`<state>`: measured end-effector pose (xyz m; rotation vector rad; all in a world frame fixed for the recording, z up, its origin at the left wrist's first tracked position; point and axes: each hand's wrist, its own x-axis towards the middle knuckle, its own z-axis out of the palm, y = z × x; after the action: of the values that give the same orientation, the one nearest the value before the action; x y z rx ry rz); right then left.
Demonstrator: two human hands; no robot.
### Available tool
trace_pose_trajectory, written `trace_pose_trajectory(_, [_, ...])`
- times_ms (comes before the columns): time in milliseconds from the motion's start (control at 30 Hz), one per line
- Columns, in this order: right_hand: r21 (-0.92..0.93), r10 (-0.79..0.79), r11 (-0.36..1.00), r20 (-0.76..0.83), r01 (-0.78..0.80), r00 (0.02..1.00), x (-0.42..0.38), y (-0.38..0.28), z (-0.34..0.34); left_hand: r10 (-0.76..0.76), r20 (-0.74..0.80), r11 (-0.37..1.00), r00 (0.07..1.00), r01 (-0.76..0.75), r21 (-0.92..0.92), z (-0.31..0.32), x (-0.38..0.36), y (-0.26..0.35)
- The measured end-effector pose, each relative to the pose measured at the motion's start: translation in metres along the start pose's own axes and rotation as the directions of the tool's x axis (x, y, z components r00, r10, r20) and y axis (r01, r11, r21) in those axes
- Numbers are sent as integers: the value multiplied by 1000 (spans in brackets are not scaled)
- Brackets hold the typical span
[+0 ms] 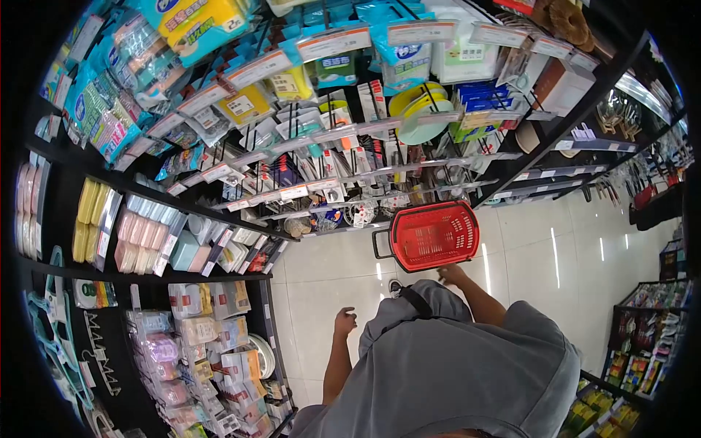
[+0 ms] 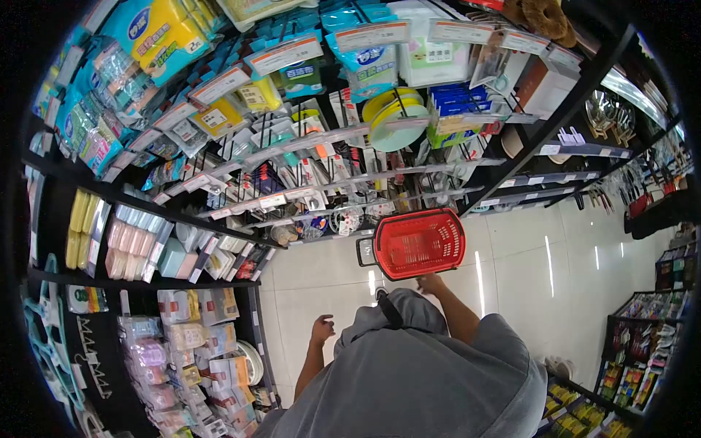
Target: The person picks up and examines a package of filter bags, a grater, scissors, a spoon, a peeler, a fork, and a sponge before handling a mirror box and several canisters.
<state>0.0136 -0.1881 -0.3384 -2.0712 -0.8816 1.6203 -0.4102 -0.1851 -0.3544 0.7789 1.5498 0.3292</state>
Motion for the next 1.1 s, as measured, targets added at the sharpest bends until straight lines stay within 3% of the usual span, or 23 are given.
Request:
trace_pose_trajectory(33, [93,-58,994,35,54,998,14,-5,4,1,3,1000,1000,-1,8,1,0,4])
trace_pose_trajectory(67, [100,-57,994,33,53,998,14,-16,4,34,-7,999,999,-34,4,3,0,7])
trace_pose_trajectory(133, [43,-221,975,19,220,975,12,-33,3,69,-19,998,997,-69,0,7,-4,5])
trace_pose_trajectory(200, [44,-221,975,37,220,975,12,-27,0,28,-61,997,998,-23,69,12,-15,-2])
trace_pose_trajectory(267, [45,-213,977,56,210,976,6,-11,-5,-67,-35,989,997,71,132,15,-34,-15])
trace_pose_trajectory(333, [-184,20,983,47,-11,999,-5,15,-17,-75,-54,969,996,85,233,18,-56,-44])
trace_pose_trajectory(367, [-599,-70,777,220,191,973,-1,43,-24,-70,-72,940,995,90,329,20,-63,-57])
trace_pose_trajectory(400, [-836,-64,381,402,395,913,7,81,-28,-61,-87,901,994,92,423,22,-66,-64])
trace_pose_trajectory(467, [-809,-126,228,527,541,841,-2,142,-41,-56,-65,905,996,78,418,25,-65,-67])
trace_pose_trajectory(500, [-814,-124,237,515,530,848,-16,142,-45,-59,-52,912,997,76,403,28,-65,-72])
trace_pose_trajectory(533, [-738,122,661,283,135,951,-35,145,-48,-66,-39,919,997,76,387,31,-66,-77])
trace_pose_trajectory(567, [-442,441,830,149,-340,885,-53,144,-51,-75,-26,926,997,79,370,36,-69,-83])
trace_pose_trajectory(600, [-436,450,828,142,-352,881,-58,153,-53,-84,-13,932,996,83,352,39,-72,-88])
trace_pose_trajectory(667, [-633,237,774,259,-20,936,-60,177,-58,-101,16,944,995,90,318,49,-75,-97])
trace_pose_trajectory(700, [-632,248,774,247,-38,937,-65,178,-58,-109,34,949,993,94,300,55,-77,-100])
trace_pose_trajectory(767, [-872,-68,363,328,330,942,-68,179,-57,-145,39,959,989,131,251,71,-79,-87])
trace_pose_trajectory(800, [-748,-303,552,232,369,924,-59,207,-57,18,226,975,974,-68,213,64,-29,-144])
trace_pose_trajectory(833, [-402,57,912,-65,-79,996,-92,151,-60,-120,84,988,989,111,107,79,-30,-122])
trace_pose_trajectory(867, [-399,70,912,-78,-96,994,-93,144,-61,-111,128,991,986,120,-66,84,-25,-114])
trace_pose_trajectory(900, [-401,34,913,-100,-72,994,-98,145,-63,-133,137,986,982,145,-79,92,-33,-89])
trace_pose_trajectory(967, [-399,17,915,-131,-69,991,-112,146,-67,-106,161,992,981,114,-45,104,-31,-68])
trace_pose_trajectory(1033, [-240,20,968,-198,-69,980,-134,147,-73,-81,205,995,976,90,-33,113,-29,-65])
trace_pose_trajectory(1100, [-218,62,969,-256,-120,965,-148,164,-76,-94,222,994,970,79,76,121,-25,-57])
